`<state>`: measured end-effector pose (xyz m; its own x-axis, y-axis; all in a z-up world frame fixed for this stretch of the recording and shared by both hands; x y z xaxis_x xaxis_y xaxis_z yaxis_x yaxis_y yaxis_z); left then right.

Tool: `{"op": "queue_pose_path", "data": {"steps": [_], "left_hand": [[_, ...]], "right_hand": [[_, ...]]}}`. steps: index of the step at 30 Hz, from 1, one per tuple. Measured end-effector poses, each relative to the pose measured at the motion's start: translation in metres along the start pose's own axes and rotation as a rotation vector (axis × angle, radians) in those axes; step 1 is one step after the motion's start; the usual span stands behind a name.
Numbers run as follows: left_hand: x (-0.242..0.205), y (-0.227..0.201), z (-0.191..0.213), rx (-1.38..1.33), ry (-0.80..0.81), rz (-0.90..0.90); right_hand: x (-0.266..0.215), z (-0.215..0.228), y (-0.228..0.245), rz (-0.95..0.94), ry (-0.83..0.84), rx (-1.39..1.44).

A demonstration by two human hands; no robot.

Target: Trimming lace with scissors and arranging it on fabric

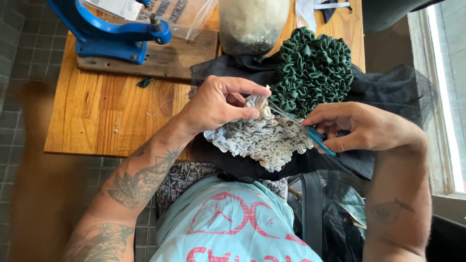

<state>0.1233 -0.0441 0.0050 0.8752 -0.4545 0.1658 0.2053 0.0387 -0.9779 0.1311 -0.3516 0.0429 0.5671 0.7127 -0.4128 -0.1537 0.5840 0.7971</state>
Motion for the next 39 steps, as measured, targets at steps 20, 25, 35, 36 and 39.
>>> {"op": "queue_pose_path", "data": {"steps": [20, 25, 35, 36, 39], "left_hand": [[-0.005, -0.026, 0.002, -0.14, 0.238, -0.018], [-0.005, -0.024, 0.003, -0.145, 0.235, -0.014], [-0.007, -0.035, -0.002, -0.163, 0.293, 0.051], [-0.006, -0.037, -0.003, -0.163, 0.307, 0.073], [-0.004, -0.034, -0.005, -0.2, 0.34, 0.045]], "right_hand": [[0.03, 0.008, 0.032, 0.255, 0.285, 0.32], [0.027, 0.008, 0.034, 0.269, 0.261, 0.302], [0.031, 0.016, 0.032, 0.256, 0.351, 0.251], [0.033, 0.016, 0.032, 0.244, 0.361, 0.242], [0.038, 0.018, 0.033, 0.263, 0.406, 0.265]]}}
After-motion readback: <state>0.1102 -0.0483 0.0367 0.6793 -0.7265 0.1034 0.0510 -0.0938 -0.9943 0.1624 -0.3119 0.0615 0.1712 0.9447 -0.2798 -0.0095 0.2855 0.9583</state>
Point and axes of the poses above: each hand's wrist, its own x-axis towards the middle knuckle, its own z-axis out of the back of the hand, y = z × x, the point moved 2 cm from there along x, towards the middle knuckle, and after that the axes turned 1 degree about x, right-handed, at the moved point
